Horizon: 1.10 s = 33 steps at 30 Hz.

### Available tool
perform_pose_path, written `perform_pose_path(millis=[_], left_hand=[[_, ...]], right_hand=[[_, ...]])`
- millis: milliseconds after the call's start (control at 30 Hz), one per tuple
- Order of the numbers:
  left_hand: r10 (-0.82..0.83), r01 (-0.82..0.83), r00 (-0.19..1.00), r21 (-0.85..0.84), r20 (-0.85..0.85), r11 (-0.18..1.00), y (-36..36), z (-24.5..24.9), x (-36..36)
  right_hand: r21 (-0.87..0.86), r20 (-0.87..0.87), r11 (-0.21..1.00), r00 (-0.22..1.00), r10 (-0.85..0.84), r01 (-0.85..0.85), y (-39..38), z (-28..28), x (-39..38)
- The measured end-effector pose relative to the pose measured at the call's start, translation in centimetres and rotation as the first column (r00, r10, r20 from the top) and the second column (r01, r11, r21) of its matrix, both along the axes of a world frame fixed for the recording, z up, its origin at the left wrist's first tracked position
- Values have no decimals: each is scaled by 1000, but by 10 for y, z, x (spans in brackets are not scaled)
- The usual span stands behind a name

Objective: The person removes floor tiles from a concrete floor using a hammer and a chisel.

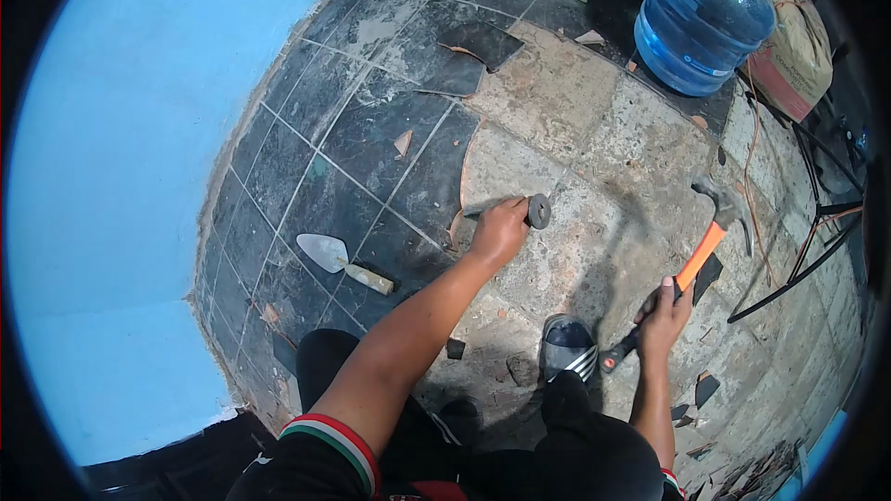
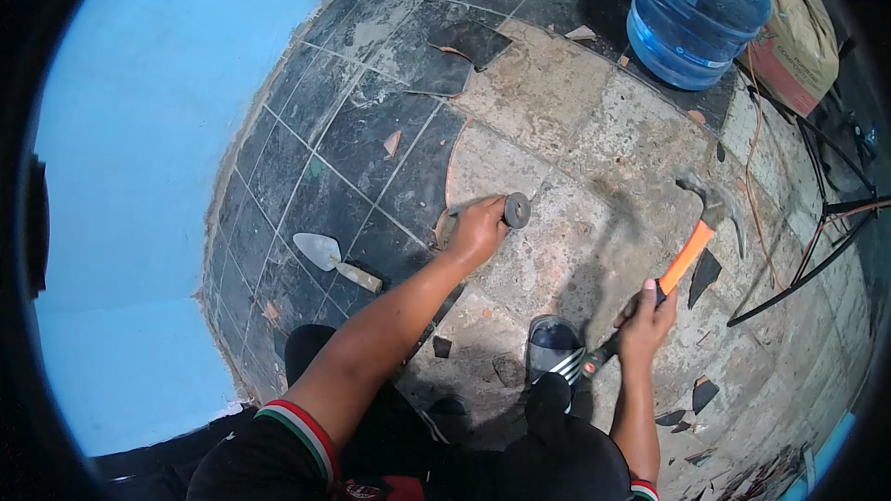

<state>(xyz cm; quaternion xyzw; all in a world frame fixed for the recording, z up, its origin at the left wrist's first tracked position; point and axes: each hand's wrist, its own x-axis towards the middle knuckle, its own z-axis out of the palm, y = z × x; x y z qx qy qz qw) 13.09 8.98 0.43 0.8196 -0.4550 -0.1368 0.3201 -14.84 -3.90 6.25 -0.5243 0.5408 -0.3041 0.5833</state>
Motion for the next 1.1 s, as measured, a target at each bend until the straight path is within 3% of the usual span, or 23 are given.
perform_pose_path(millis=[33, 100, 167, 300, 400, 467, 500, 600, 667, 733, 800, 867, 967, 1000, 1067, 1100], left_hand=[[-4, 4, 1000, 0, 6, 1000, -1, 3, -1], [-11, 11, 1000, 31, 13, 999, -4, 1, -4], [-36, 34, 999, 42, 39, 999, -7, -7, -5], [-83, 79, 994, 46, 70, 996, -5, -18, -11], [-25, 23, 999, 39, 45, 999, -7, -16, -10], [15, -16, 999, 35, 36, 999, -15, -15, -4], [30, -31, 999, 42, 38, 999, -17, -16, -3], [71, -72, 997, 66, 17, 995, -20, -13, 2], [109, -110, 994, 57, 9, 992, -30, -14, 3], [164, -165, 986, 37, 28, 986, -32, -17, 14], [140, -142, 989, 48, 41, 989, -30, -11, 20], [98, -102, 993, 73, 66, 992, -23, -5, 21], [71, -74, 997, 94, 38, 993, -11, 3, 12], [52, -56, 998, 78, 46, 995, -8, 4, 10], [15, -18, 998, 45, 59, 999, -5, 1, 8], [14, -15, 999, 38, 47, 999, -6, -3, 6]], right_hand=[[-48, 0, 998, 999, -49, 49, 8, -9, 8], [56, -21, 994, 995, 98, -96, 43, -48, 14], [117, -155, 848, 834, 530, -518, 54, -47, 23], [320, 11, 847, 895, 445, -425, 39, -14, 33], [275, 8, 952, 991, 136, -133, 21, -17, 20], [77, 48, 995, 997, 53, -57, 2, -23, 7], [73, 42, 995, 997, -70, 67, -1, -14, 11], [41, 93, 996, 992, -79, 76, 27, -59, 11], [240, -81, 915, 933, 350, -323, 52, -68, 12], [323, -266, 629, 570, 777, -707, 65, -54, 30], [149, -258, 558, 513, 819, -816, 101, -53, 31], [227, -191, 490, 455, 870, -842, 98, -49, 25], [178, -205, 594, 561, 802, -784, 87, -62, 10], [258, -197, 633, 601, 774, -730, 77, -68, 4], [428, -93, 744, 794, 601, -513, 53, -51, 6], [370, -88, 821, 864, 496, -434, 41, -49, 4]])
